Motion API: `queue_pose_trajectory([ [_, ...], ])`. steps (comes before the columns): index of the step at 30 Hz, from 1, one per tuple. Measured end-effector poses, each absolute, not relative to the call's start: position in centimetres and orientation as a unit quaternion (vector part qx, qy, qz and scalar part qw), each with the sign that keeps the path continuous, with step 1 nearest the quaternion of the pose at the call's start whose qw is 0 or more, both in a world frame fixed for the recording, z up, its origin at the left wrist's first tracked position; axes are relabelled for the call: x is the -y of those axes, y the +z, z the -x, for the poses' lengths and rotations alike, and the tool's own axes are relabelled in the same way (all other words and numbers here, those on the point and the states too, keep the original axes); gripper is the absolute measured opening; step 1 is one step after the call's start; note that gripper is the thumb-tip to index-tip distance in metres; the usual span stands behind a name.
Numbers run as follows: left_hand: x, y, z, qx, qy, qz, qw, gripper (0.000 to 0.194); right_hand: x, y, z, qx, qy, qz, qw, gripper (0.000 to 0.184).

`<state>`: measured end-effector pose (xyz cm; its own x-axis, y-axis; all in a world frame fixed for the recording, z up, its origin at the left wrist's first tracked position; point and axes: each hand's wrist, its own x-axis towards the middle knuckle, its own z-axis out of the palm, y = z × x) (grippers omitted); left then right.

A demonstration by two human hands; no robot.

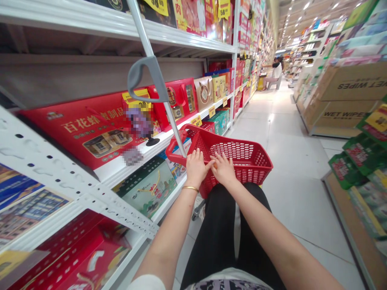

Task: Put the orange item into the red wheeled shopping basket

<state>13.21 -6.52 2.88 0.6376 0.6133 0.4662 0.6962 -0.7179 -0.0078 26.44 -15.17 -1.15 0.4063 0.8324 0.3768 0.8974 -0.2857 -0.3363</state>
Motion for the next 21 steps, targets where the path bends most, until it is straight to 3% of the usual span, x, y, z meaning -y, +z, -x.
queue_pose_trajectory([
  [5,6.4,2.8,-13.2,0.359,-0.216,0.903,0.100,0.080,14.4,-0.6,-25.6,0.567,-0.043,0.782,0.255,0.051],
  [21,6.3,2.5,-13.1,0.358,-0.231,0.901,0.082,0.081,20.2,-3.0,-34.3,0.466,-0.062,0.856,0.216,0.053],
])
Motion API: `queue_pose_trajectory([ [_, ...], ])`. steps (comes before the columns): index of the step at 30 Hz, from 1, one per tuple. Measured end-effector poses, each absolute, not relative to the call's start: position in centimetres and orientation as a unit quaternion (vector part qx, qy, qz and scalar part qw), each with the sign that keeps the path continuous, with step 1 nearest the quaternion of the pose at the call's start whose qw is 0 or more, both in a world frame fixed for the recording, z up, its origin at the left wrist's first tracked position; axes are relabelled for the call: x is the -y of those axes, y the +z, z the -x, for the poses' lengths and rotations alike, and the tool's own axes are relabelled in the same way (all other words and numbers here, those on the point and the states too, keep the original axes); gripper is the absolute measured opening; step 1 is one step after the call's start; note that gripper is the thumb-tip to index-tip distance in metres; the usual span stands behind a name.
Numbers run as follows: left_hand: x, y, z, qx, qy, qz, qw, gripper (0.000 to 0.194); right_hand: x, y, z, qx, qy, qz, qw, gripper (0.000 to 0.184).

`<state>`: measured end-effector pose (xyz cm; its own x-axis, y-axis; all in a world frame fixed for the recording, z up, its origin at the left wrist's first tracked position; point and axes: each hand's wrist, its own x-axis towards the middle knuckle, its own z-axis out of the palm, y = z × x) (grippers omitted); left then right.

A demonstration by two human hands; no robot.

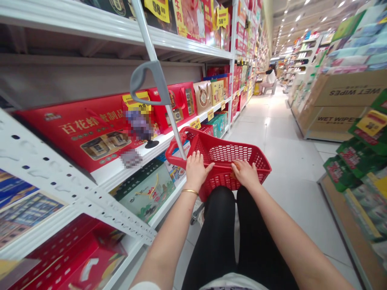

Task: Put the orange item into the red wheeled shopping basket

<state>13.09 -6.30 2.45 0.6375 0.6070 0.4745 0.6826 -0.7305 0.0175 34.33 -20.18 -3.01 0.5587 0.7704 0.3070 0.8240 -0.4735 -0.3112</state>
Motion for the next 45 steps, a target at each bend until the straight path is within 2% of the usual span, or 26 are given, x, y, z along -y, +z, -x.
queue_pose_trajectory([
  [13,6.7,2.7,-13.4,0.369,-0.225,0.896,0.105,0.084,14.8,-0.2,-27.2,0.531,-0.036,0.813,0.235,0.054],
  [18,6.6,2.7,-13.2,0.366,-0.222,0.898,0.100,0.084,18.2,-2.4,-30.9,0.529,-0.067,0.815,0.227,0.054],
  [25,6.5,2.4,-13.3,0.368,-0.230,0.896,0.092,0.084,21.7,-3.6,-37.1,0.395,-0.046,0.894,0.205,0.055],
  [28,6.5,2.3,-13.2,0.366,-0.235,0.895,0.097,0.083,20.0,-3.0,-34.6,0.412,-0.051,0.888,0.200,0.056],
  [36,6.7,2.8,-13.0,0.360,-0.220,0.902,0.094,0.079,14.5,-0.7,-26.3,0.556,-0.039,0.792,0.250,0.052],
  [40,6.6,2.9,-13.0,0.358,-0.216,0.903,0.095,0.081,16.0,-1.3,-28.7,0.558,-0.031,0.789,0.255,0.053],
  [45,6.5,2.5,-13.0,0.358,-0.226,0.900,0.104,0.085,19.8,-3.4,-33.7,0.461,-0.056,0.853,0.238,0.054],
])
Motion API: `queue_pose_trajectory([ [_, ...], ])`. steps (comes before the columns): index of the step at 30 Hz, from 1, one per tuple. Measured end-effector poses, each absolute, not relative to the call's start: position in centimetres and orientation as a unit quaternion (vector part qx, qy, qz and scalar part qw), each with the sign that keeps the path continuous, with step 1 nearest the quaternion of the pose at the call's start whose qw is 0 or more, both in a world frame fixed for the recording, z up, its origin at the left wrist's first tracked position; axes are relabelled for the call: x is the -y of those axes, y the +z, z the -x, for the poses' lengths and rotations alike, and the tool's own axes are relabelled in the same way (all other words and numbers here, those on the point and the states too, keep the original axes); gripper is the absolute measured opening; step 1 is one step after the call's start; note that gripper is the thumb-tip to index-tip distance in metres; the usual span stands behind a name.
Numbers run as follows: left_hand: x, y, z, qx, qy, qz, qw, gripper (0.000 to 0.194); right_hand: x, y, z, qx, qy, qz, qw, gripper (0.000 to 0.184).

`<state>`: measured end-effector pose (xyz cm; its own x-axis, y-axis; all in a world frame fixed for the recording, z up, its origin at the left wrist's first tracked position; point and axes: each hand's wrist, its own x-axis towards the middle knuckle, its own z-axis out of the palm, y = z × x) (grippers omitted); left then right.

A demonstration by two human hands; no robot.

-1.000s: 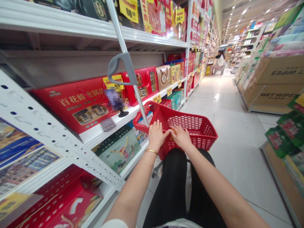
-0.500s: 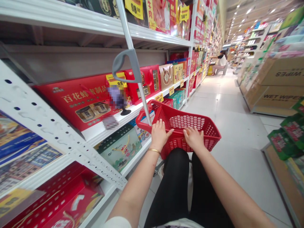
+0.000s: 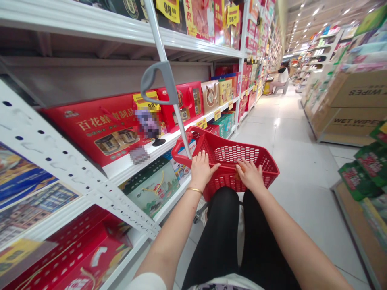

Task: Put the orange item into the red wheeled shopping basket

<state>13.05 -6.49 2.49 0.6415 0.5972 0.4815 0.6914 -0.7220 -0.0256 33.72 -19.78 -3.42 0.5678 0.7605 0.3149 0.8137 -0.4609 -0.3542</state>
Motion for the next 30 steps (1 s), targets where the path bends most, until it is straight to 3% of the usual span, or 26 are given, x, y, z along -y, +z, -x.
queue_pose_trajectory([
  [5,6.5,2.4,-13.1,0.362,-0.230,0.898,0.095,0.085,19.2,-3.6,-32.6,0.426,-0.082,0.874,0.217,0.055],
  [12,6.6,2.8,-13.0,0.360,-0.216,0.903,0.093,0.080,14.9,-1.2,-25.9,0.545,-0.062,0.797,0.253,0.051],
  [24,6.6,2.5,-13.1,0.361,-0.227,0.901,0.080,0.086,20.9,-3.9,-35.5,0.409,-0.057,0.878,0.243,0.052],
  [30,6.7,2.7,-13.2,0.368,-0.229,0.897,0.083,0.084,17.6,-2.4,-29.7,0.449,-0.060,0.858,0.244,0.054],
])
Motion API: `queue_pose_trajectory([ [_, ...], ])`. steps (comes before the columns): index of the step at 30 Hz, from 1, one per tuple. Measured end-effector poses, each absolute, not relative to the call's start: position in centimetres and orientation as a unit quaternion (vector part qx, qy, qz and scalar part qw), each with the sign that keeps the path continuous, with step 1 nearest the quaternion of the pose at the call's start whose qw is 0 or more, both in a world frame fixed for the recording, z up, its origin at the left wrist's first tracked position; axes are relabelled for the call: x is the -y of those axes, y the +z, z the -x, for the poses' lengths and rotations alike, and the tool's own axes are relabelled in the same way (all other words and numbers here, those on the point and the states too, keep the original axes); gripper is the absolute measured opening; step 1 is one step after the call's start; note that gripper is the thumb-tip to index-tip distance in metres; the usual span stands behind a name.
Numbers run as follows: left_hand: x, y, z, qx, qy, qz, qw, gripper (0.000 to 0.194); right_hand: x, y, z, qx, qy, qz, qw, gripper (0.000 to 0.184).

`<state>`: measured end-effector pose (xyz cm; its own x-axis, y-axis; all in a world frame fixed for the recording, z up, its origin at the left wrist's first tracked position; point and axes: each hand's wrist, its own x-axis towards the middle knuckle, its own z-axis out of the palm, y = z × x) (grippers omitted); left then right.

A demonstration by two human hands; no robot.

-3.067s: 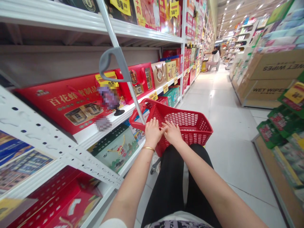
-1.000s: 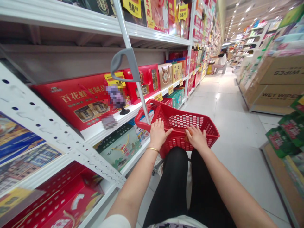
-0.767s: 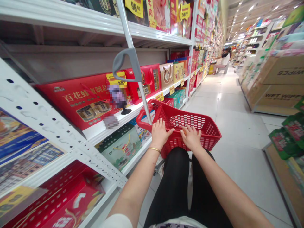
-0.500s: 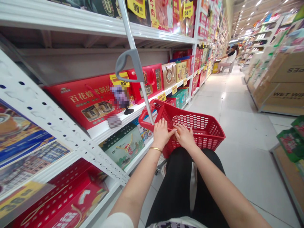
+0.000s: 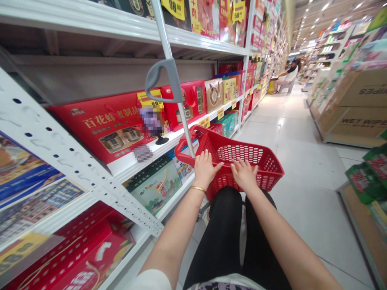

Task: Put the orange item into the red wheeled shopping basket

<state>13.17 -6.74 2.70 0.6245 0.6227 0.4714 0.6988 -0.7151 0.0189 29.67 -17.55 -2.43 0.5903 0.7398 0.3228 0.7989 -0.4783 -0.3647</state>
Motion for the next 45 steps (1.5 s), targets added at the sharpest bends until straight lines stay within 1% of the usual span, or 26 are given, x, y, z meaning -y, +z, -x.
queue_pose_trajectory([
  [4,6.8,3.1,-13.0,0.363,-0.214,0.903,0.083,0.078,14.4,-0.5,-24.9,0.540,-0.041,0.799,0.263,0.052],
  [7,6.8,3.3,-12.9,0.358,-0.209,0.906,0.085,0.079,13.9,0.1,-24.7,0.561,-0.029,0.784,0.265,0.051],
  [10,6.8,3.2,-12.9,0.358,-0.211,0.906,0.087,0.082,15.6,-0.8,-27.5,0.552,-0.039,0.792,0.260,0.051],
  [16,6.6,2.5,-13.2,0.370,-0.226,0.897,0.087,0.086,21.2,-3.8,-36.6,0.435,-0.054,0.865,0.245,0.048],
  [19,6.6,2.4,-13.3,0.370,-0.229,0.896,0.092,0.087,21.5,-4.2,-37.8,0.396,-0.057,0.886,0.233,0.049],
  [22,6.6,2.4,-13.4,0.372,-0.230,0.894,0.094,0.086,19.4,-3.5,-34.7,0.417,-0.063,0.878,0.228,0.051],
  [27,6.6,2.5,-13.1,0.365,-0.223,0.897,0.109,0.082,14.6,-1.5,-26.4,0.526,-0.061,0.804,0.271,0.052],
  [30,6.5,2.6,-13.0,0.358,-0.213,0.902,0.114,0.078,13.5,-0.8,-24.5,0.554,-0.058,0.779,0.289,0.051],
  [34,6.5,2.5,-12.9,0.353,-0.213,0.904,0.113,0.079,15.0,-1.6,-26.9,0.560,-0.070,0.776,0.281,0.051],
  [41,6.5,2.4,-13.1,0.355,-0.222,0.902,0.107,0.087,21.4,-4.6,-35.6,0.430,-0.105,0.861,0.250,0.050],
  [43,6.5,2.4,-13.1,0.357,-0.224,0.901,0.102,0.087,21.7,-4.7,-36.4,0.398,-0.105,0.878,0.243,0.051],
  [45,6.5,2.4,-13.1,0.362,-0.226,0.899,0.099,0.087,20.9,-4.5,-35.3,0.391,-0.103,0.884,0.236,0.053],
])
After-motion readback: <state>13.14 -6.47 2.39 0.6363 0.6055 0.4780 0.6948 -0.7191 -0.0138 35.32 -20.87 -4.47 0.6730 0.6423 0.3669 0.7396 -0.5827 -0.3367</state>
